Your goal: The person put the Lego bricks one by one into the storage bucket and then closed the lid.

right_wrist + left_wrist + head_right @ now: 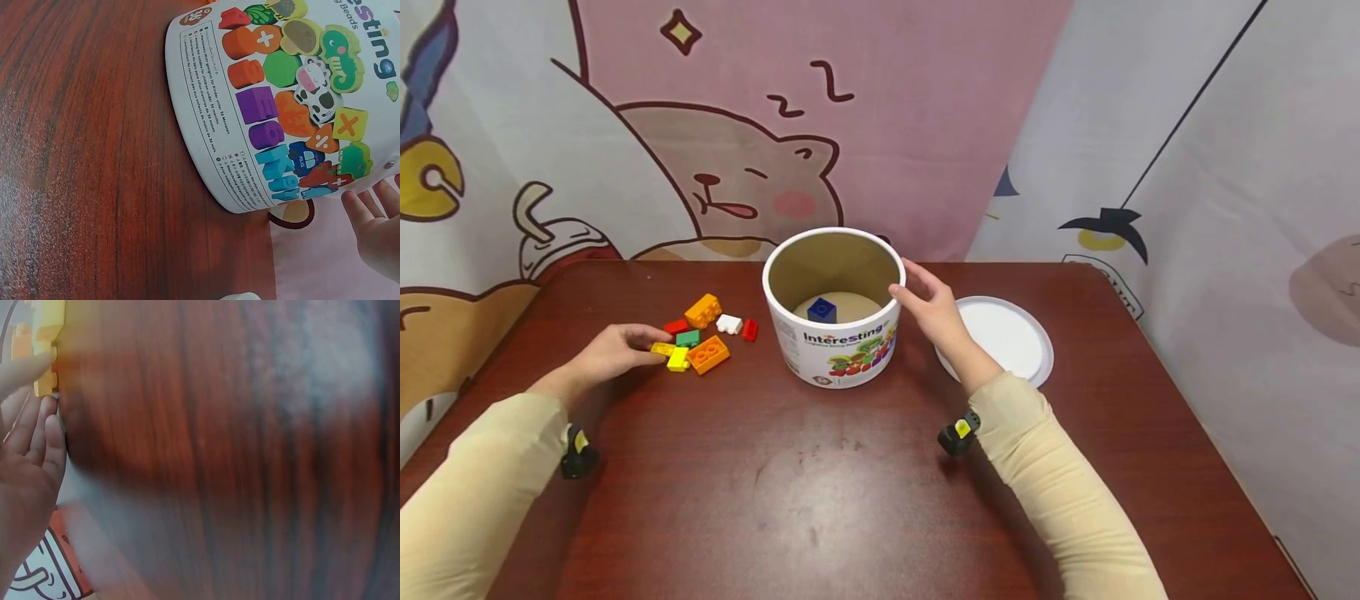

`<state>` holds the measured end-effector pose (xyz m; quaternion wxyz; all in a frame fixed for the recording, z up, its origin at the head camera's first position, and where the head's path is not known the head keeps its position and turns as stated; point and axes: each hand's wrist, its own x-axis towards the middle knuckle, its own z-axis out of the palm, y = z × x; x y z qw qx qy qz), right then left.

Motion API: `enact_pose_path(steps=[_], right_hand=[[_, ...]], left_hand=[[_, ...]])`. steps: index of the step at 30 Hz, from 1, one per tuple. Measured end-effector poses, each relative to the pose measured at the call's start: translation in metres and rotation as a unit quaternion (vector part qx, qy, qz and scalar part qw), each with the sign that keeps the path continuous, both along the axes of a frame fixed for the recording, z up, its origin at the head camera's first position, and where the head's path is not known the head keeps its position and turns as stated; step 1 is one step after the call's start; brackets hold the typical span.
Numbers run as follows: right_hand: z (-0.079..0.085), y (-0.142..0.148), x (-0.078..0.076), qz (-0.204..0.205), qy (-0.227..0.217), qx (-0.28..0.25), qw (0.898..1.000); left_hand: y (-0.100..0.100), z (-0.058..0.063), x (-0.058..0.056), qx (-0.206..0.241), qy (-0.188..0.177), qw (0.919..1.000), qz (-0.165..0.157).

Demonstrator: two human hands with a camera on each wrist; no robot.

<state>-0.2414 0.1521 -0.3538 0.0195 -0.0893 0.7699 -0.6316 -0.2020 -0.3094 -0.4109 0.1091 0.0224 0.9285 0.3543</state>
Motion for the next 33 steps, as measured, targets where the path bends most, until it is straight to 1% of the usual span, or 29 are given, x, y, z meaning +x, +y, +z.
enact_pose_path(steps=[4, 6, 11, 14, 17, 24, 28, 33], right_hand=[[0.0, 0.0, 0.0, 0.001, 0.001, -0.003, 1.0], [-0.001, 0.0, 0.0, 0.001, 0.001, -0.003, 1.0], [-0.001, -0.001, 0.0, -0.001, 0.001, 0.0, 1.0], [0.0, -0.001, 0.0, -0.001, 0.002, 0.0, 1.0], [0.0, 0.0, 0.0, 0.0, 0.003, -0.001, 1.0], [0.0, 0.0, 0.0, 0.0, 0.002, -0.004, 1.0], [0.0, -0.001, 0.001, 0.002, 0.003, -0.004, 1.0], [0.0, 0.0, 0.001, 0.001, 0.005, -0.005, 1.0]], left_hand=[[0.001, 0.0, 0.0, -0.023, 0.012, 0.9996, -0.011], [0.001, 0.0, 0.0, -0.029, 0.016, 0.9994, -0.01], [-0.001, 0.001, 0.001, -0.028, 0.015, 0.9995, 0.003], [-0.002, 0.004, 0.003, -0.025, 0.023, 0.9994, 0.009], [-0.001, 0.009, 0.004, -0.019, 0.035, 0.9991, 0.014], [0.007, 0.028, 0.004, -0.011, 0.045, 0.9985, 0.027], [0.014, 0.041, 0.001, -0.002, 0.054, 0.9983, 0.021], [0.025, 0.062, -0.002, 0.012, 0.064, 0.9978, 0.011]])
